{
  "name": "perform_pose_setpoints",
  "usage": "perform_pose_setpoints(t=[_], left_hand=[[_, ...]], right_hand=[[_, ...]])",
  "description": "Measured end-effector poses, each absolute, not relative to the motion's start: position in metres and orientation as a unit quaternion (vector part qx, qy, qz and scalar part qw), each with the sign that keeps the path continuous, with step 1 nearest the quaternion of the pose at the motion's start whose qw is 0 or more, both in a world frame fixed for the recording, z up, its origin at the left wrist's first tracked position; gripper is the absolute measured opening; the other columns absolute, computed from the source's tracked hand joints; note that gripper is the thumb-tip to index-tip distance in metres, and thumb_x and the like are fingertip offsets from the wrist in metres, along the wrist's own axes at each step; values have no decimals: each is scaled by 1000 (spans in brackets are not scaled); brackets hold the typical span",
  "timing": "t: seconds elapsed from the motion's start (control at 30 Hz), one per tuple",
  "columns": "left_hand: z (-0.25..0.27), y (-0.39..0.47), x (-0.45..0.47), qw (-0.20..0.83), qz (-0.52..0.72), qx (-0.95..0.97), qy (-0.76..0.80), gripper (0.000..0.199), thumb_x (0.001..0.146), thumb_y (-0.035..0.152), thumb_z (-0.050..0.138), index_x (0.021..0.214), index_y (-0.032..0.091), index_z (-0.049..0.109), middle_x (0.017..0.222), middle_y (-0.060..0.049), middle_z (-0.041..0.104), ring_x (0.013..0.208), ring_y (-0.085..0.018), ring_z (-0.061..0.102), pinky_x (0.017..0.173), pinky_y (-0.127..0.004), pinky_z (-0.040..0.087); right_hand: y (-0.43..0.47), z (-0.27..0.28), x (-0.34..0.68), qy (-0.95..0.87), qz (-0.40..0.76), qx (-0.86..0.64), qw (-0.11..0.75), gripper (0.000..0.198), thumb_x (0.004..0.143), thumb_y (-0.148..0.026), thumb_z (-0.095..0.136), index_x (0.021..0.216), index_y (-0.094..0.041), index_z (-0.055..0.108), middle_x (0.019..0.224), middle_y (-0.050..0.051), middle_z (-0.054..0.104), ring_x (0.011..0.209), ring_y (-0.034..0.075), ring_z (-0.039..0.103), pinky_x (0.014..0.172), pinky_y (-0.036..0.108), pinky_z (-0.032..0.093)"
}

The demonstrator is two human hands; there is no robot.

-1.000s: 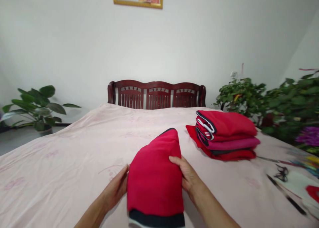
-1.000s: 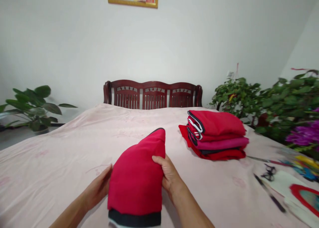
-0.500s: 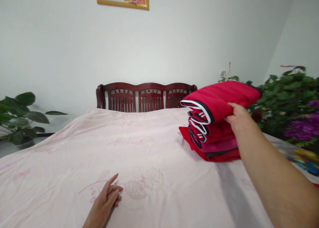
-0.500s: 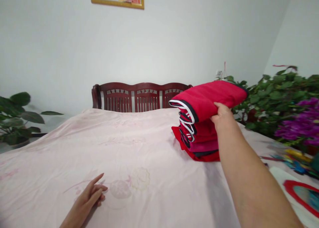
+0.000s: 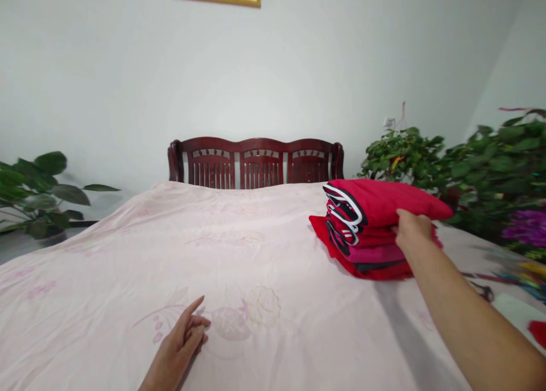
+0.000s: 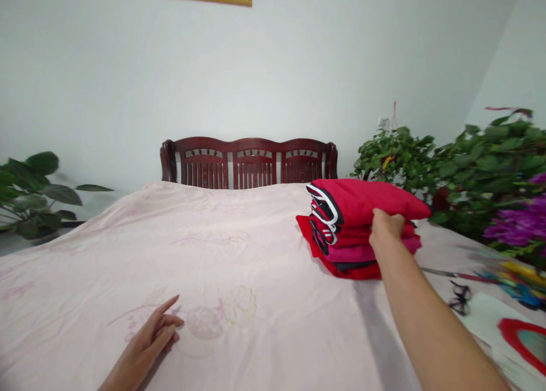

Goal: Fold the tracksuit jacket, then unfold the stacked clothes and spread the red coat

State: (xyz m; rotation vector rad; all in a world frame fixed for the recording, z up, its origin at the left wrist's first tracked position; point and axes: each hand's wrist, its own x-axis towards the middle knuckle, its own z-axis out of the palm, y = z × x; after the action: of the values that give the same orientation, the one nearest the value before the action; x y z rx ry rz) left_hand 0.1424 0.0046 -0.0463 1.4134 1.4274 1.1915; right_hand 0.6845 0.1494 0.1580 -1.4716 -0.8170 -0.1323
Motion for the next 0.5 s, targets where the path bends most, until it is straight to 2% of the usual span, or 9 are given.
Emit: perform_pose_setpoints(t=[0.07, 0.17, 0.27, 0.33, 0.4, 0.5], left_hand=[[-44, 4, 143, 387, 463, 566, 562, 65, 85, 52, 62, 141, 23, 47, 99, -3, 70, 81, -19, 66, 82, -31, 52], [-41, 4, 146, 377, 459, 575, 563, 60, 84, 49, 62, 137, 22, 53, 99, -4, 70, 83, -20, 66, 84, -32, 52], [-38, 4, 148, 347, 458, 587, 570, 49, 83, 43, 63, 128, 23, 62, 100, -5, 70, 89, -22, 66, 86, -33, 52], [-37, 3, 149, 297, 456, 612, 574, 41, 84, 38, 60, 122, 24, 67, 105, -7, 70, 97, -24, 66, 92, -36, 52], [-38, 2, 148, 222, 441, 651, 577, 38, 87, 32, 55, 121, 24, 67, 114, -9, 69, 108, -25, 64, 100, -40, 49], [-40, 3, 148, 111, 367, 690, 614, 44, 87, 24, 49, 127, 19, 65, 129, -13, 64, 124, -28, 56, 112, -47, 41]], right_hand=[[138, 151, 676, -324, -98, -680, 650, 61, 84, -19, 53, 140, 2, 46, 138, 39, 45, 123, 37, 51, 96, 58, 35], [136, 147, 668, -417, -202, -685, 562, 60, 90, -26, 51, 147, -9, 43, 151, 28, 39, 138, 34, 35, 107, 54, 24], [151, 150, 669, -590, -156, -681, 405, 55, 97, -35, 40, 141, -4, 50, 146, 27, 46, 136, 30, 40, 105, 47, 31], [158, 154, 669, -629, -95, -688, 349, 54, 96, -34, 39, 134, 0, 56, 139, 28, 53, 130, 29, 48, 101, 45, 36], [154, 157, 662, -615, -101, -697, 355, 52, 96, -34, 39, 132, -1, 59, 134, 29, 57, 125, 32, 53, 100, 47, 39], [125, 146, 631, -586, -193, -660, 429, 52, 97, -37, 32, 130, -11, 62, 130, 24, 62, 123, 33, 55, 105, 51, 37]])
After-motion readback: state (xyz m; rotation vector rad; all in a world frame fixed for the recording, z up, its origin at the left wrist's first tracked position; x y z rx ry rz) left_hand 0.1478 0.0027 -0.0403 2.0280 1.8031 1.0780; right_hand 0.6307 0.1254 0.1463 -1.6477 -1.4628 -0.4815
